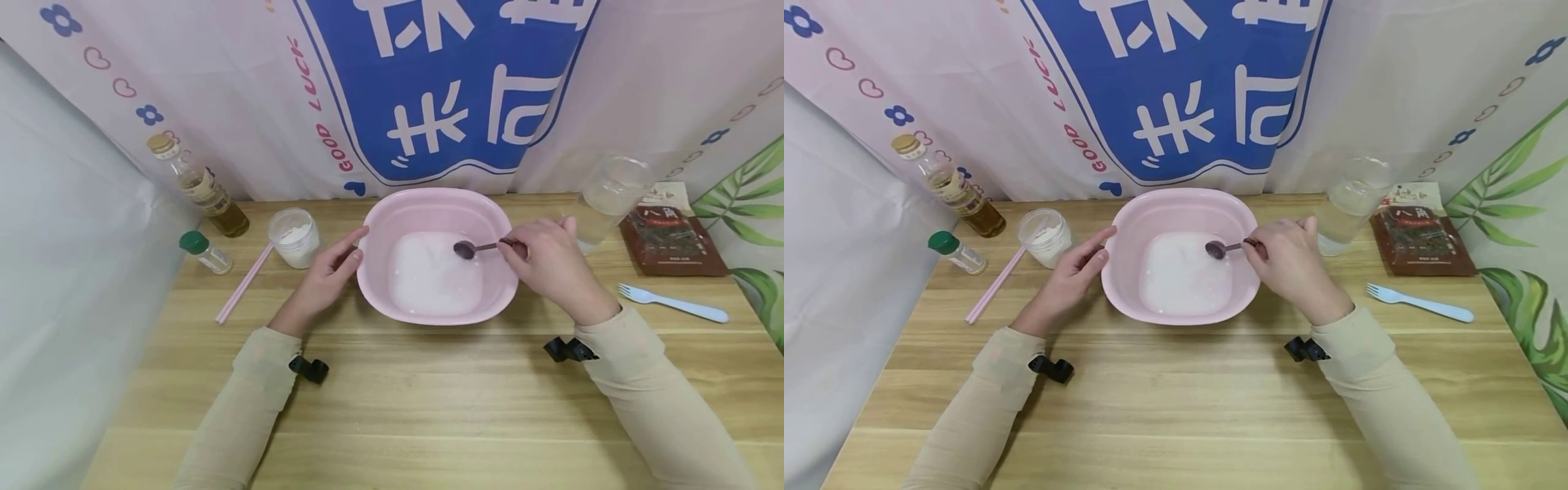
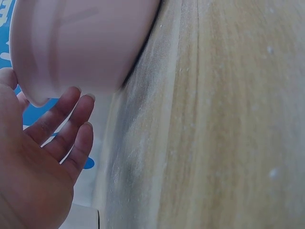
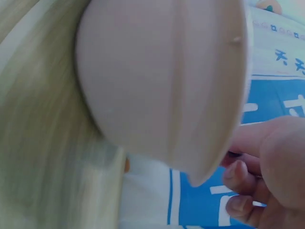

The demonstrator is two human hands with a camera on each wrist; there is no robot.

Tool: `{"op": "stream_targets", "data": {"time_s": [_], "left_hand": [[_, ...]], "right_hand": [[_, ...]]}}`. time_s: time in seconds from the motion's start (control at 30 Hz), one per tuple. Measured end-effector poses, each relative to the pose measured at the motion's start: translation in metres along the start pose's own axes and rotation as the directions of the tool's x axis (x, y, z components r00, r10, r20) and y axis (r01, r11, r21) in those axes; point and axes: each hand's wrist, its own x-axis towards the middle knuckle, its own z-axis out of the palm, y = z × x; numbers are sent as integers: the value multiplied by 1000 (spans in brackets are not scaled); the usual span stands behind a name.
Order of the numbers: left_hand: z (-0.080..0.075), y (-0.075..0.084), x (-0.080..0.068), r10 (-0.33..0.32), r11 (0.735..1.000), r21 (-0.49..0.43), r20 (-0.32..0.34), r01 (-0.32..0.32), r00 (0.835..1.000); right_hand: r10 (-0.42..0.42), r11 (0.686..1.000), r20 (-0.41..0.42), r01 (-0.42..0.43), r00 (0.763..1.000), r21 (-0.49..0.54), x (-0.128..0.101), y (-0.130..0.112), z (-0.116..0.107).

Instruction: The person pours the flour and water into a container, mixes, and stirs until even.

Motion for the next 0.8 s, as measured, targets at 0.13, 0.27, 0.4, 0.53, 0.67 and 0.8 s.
{"op": "stream_targets", "data": {"time_s": [0.13,0.27,0.4,0.53,0.67,0.8], "left_hand": [[0,1,0,2,1000,1,0,-2,1000],[0,1,0,8,1000,6,-1,-8,1000],[0,0,-1,16,1000,2,-3,-16,1000],[0,-1,-1,25,1000,-6,-4,-25,1000],[0,0,0,26,1000,-8,2,-26,1000],[-2,-1,0,19,1000,-5,7,-19,1000]], "right_hand": [[-60,998,-30,59,998,-29,0,2,9],[-101,994,18,102,995,-27,6,-6,19],[-156,988,131,154,979,27,12,-17,21],[-222,974,223,203,949,102,10,-23,17],[-223,971,250,193,942,140,0,-19,7],[-184,977,192,158,964,145,-12,-10,-7]]}}
